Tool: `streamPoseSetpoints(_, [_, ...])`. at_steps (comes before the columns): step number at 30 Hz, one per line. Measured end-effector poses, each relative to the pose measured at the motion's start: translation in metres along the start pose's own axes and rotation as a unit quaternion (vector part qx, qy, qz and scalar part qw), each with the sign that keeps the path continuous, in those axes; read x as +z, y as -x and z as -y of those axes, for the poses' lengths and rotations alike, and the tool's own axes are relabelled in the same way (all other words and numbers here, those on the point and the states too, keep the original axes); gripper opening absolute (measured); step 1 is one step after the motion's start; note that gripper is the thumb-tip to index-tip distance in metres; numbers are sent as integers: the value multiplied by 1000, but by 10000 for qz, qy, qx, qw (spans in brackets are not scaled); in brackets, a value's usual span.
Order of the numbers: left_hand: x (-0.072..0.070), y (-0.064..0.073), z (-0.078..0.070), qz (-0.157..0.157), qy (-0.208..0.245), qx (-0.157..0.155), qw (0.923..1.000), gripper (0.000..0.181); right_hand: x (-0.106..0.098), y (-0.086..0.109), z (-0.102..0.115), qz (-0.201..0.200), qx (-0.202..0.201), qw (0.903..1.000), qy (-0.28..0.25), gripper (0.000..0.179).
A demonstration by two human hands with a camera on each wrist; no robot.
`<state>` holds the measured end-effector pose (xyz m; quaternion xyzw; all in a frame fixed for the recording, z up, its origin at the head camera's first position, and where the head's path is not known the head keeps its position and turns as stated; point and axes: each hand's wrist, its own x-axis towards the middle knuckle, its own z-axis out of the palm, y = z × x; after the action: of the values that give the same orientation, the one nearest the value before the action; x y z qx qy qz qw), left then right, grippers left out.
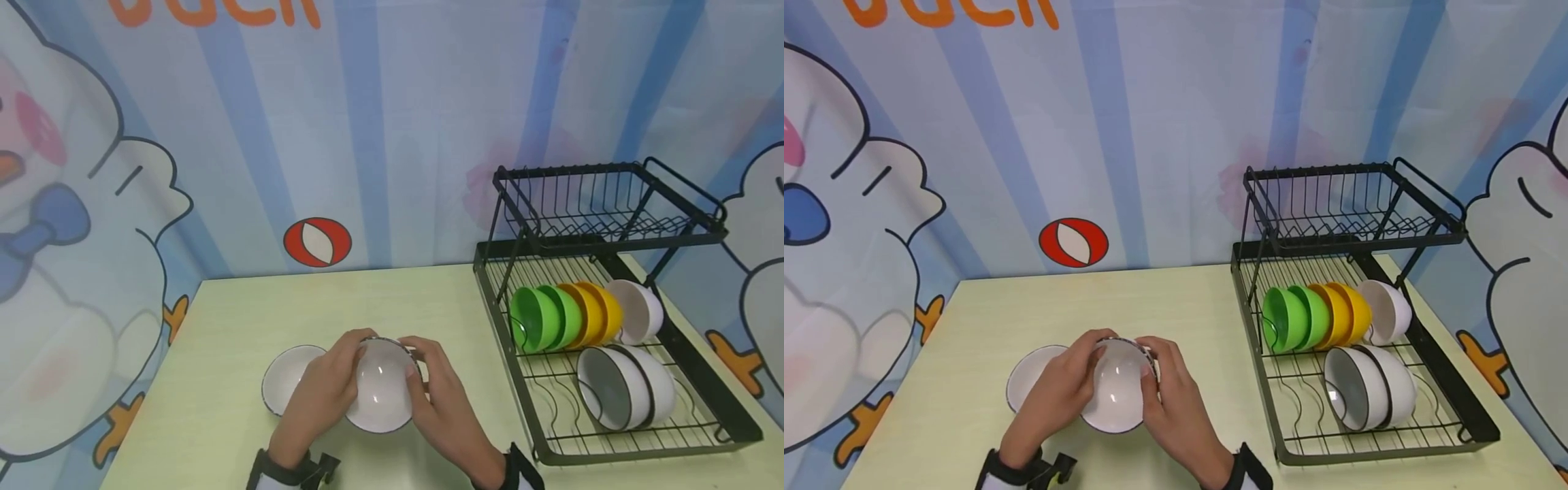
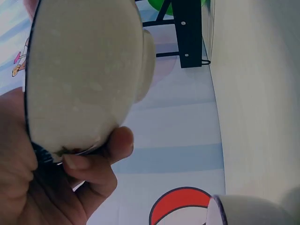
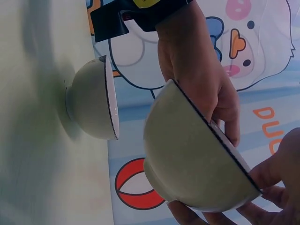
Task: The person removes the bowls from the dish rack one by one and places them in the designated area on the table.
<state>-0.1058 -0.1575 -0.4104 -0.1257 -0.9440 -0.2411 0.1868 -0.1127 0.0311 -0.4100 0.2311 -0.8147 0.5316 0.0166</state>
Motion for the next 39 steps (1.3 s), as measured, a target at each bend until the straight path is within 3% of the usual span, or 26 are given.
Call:
streamPoseSetpoints(5, [-2,1,7,210,-91,-416,9989,30,0,0,0,90,95,9999,65,38])
streamPoseSetpoints(11, [-5,2,19,240,-325,-554,9976,32,1,0,0,180,239,9995,52,36])
streamPoseSetpoints(17, [-10,3,33,260,-241,-744,9966,30,0,1,0,233,326,9989,245,34])
streamPoseSetpoints(23, [-14,6,44,244,-314,-948,9947,30,-1,1,-1,172,202,9992,306,33])
streamPoseSetpoints(32, [-22,10,51,408,-267,-1224,9913,32,-2,0,0,156,81,9992,354,32])
streamPoseSetpoints(39, [-30,12,58,364,-329,-1396,9890,35,-2,-1,-1,206,7,9990,408,30])
